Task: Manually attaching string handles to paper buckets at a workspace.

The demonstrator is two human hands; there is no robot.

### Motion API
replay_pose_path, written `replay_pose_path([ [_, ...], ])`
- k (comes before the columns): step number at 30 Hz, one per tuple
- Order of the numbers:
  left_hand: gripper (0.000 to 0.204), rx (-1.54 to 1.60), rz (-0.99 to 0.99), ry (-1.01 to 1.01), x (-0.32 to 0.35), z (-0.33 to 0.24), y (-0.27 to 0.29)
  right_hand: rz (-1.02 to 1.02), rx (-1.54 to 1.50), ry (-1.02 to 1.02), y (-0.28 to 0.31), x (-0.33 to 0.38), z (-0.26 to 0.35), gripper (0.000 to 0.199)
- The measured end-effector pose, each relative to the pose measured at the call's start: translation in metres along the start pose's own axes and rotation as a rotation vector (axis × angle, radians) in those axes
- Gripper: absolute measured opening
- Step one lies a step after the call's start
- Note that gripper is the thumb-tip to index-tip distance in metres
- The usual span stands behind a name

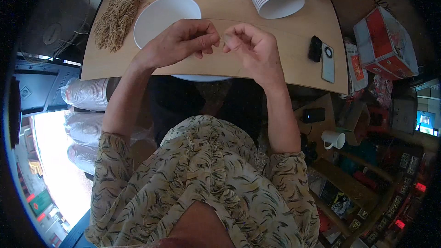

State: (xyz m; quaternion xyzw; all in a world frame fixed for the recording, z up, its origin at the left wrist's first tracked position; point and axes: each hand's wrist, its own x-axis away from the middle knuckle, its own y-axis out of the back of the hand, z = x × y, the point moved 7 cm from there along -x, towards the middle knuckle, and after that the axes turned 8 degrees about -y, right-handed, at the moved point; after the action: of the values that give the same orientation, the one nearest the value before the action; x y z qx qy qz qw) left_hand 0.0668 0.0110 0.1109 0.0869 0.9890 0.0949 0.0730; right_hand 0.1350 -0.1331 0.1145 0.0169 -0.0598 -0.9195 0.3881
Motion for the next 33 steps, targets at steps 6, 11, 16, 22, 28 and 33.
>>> replay_pose_path([
  [6, 0.025, -0.008, 0.041, 0.016, 0.000, -0.004, 0.002, -0.087, 0.019, 0.108, 0.005, 0.002, 0.003, 0.015],
  [11, 0.025, 0.175, -0.026, 0.093, 0.005, 0.002, 0.011, -0.102, 0.140, 0.166, 0.005, 0.003, 0.009, 0.013],
  [16, 0.022, 0.122, -0.019, 0.026, 0.007, 0.003, 0.013, -0.102, 0.167, 0.169, 0.001, 0.002, 0.011, 0.013],
  [22, 0.020, 0.096, -0.058, -0.071, 0.014, 0.001, 0.015, -0.067, 0.021, 0.100, -0.008, -0.003, 0.005, 0.013],
  [28, 0.017, -0.048, -0.202, -0.138, 0.026, 0.006, 0.019, -0.066, 0.007, 0.043, -0.015, -0.007, -0.001, 0.012],
  [33, 0.015, -0.114, -0.314, -0.202, 0.032, 0.006, 0.024, -0.128, 0.029, 0.042, -0.017, -0.008, 0.001, 0.013],
])
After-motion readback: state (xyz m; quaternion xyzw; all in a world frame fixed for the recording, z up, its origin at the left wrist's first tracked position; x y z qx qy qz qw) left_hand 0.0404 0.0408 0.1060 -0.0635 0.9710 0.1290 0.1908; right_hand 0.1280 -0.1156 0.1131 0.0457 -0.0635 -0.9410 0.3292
